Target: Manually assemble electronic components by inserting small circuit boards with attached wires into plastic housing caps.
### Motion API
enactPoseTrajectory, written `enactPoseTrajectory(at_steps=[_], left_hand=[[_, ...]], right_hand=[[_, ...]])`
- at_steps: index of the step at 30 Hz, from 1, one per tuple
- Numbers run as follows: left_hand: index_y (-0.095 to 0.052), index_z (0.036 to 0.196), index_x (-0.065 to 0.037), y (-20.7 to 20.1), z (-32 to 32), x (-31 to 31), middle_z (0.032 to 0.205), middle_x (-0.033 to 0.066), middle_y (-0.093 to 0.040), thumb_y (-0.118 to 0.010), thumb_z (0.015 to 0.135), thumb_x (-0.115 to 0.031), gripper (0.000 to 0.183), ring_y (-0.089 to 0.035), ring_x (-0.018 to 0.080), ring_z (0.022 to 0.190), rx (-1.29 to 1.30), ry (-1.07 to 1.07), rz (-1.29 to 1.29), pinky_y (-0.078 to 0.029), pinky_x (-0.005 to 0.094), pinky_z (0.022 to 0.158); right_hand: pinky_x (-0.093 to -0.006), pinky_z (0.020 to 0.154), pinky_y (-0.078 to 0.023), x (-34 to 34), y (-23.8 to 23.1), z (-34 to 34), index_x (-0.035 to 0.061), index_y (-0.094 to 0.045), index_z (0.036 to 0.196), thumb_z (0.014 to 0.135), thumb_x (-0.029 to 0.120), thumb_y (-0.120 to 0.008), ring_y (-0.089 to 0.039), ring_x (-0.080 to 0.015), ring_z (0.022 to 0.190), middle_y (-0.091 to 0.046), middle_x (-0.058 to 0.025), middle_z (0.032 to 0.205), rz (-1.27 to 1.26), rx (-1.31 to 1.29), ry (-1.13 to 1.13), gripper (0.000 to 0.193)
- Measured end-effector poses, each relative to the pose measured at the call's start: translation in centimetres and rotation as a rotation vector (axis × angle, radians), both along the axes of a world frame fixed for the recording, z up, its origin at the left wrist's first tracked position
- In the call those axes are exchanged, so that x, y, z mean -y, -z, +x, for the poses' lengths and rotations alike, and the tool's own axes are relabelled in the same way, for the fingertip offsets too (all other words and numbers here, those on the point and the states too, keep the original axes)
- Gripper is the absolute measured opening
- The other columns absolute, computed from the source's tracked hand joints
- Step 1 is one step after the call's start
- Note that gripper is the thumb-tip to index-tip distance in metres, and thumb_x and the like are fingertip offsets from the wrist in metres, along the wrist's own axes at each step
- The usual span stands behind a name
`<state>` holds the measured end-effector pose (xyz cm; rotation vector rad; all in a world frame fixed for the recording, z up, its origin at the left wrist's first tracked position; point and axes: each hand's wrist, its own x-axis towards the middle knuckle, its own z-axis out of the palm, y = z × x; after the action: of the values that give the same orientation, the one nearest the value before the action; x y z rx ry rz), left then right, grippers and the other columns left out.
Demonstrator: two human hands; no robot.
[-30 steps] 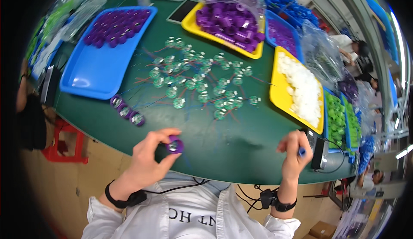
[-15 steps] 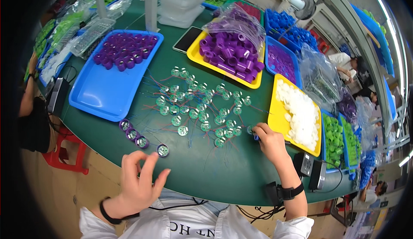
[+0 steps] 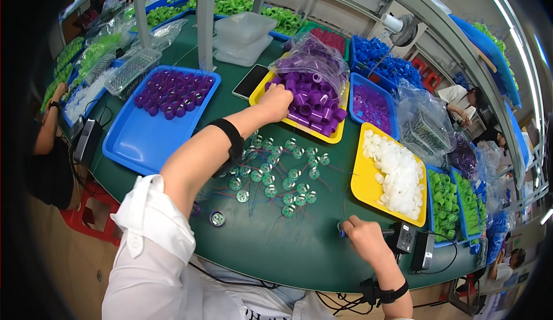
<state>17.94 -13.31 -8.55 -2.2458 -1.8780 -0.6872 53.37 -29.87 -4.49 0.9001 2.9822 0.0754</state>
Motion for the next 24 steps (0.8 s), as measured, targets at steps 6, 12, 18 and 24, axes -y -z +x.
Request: enactPoseTrajectory(at_steps=[6, 12, 18, 24], left_hand=[[-0.066, 0.084, -0.001, -0.8, 0.8, -0.8, 0.099, 0.0197, -0.056, -0.078, 0.063, -0.018, 0.03, -0.052, 0.0358, 0.099, -0.057, -0.059, -0.237, -0.044, 0.0427, 0.086], [-0.06, 0.09, 0.002, -3.6, -0.5, 1.7, 0.088, 0.0188, -0.061, -0.069, 0.071, -0.015, 0.027, -0.059, 0.0336, 0.085, 0.086, 0.062, -0.093, -0.049, 0.0379, 0.073], [-0.05, 0.11, 0.007, -12.1, 0.8, 12.5, 0.104, 0.017, -0.058, -0.043, 0.09, -0.007, 0.026, -0.061, 0.0218, 0.086, 1.639, 0.497, -0.63, -0.053, 0.0322, 0.077], [-0.04, 0.125, 0.008, -11.1, 3.7, 25.3, 0.106, 0.0176, -0.056, -0.042, 0.096, -0.023, 0.042, -0.06, 0.0237, 0.091, 2.128, 0.584, -0.734, -0.052, 0.0319, 0.08]], right_hand=[[-0.0342, 0.051, -0.047, 0.8, 0.6, 1.0, 0.0044, -0.056, 0.08, 0.066, -0.001, -0.058, -0.06, -0.0251, 0.06, -0.053, -0.0085, 0.073, -0.027, -0.034, 0.051, 0.015], [-0.0331, 0.051, -0.048, 1.3, 0.8, 0.9, 0.0035, -0.056, 0.082, 0.066, -0.002, -0.059, -0.06, -0.0231, 0.062, -0.053, -0.008, 0.075, -0.019, -0.101, 0.053, 0.017], [-0.0335, 0.053, -0.049, 1.4, 1.5, 1.1, 0.0034, -0.058, 0.088, 0.065, -0.003, -0.058, -0.061, -0.0239, 0.066, -0.054, -0.0082, 0.08, -0.044, -0.184, 0.062, 0.024], [-0.0333, 0.053, -0.048, 2.7, 1.1, 0.3, 0.0031, -0.056, 0.083, 0.058, -0.004, -0.061, -0.06, -0.0252, 0.065, -0.053, -0.0089, 0.078, 0.013, -0.095, 0.126, 0.027]])
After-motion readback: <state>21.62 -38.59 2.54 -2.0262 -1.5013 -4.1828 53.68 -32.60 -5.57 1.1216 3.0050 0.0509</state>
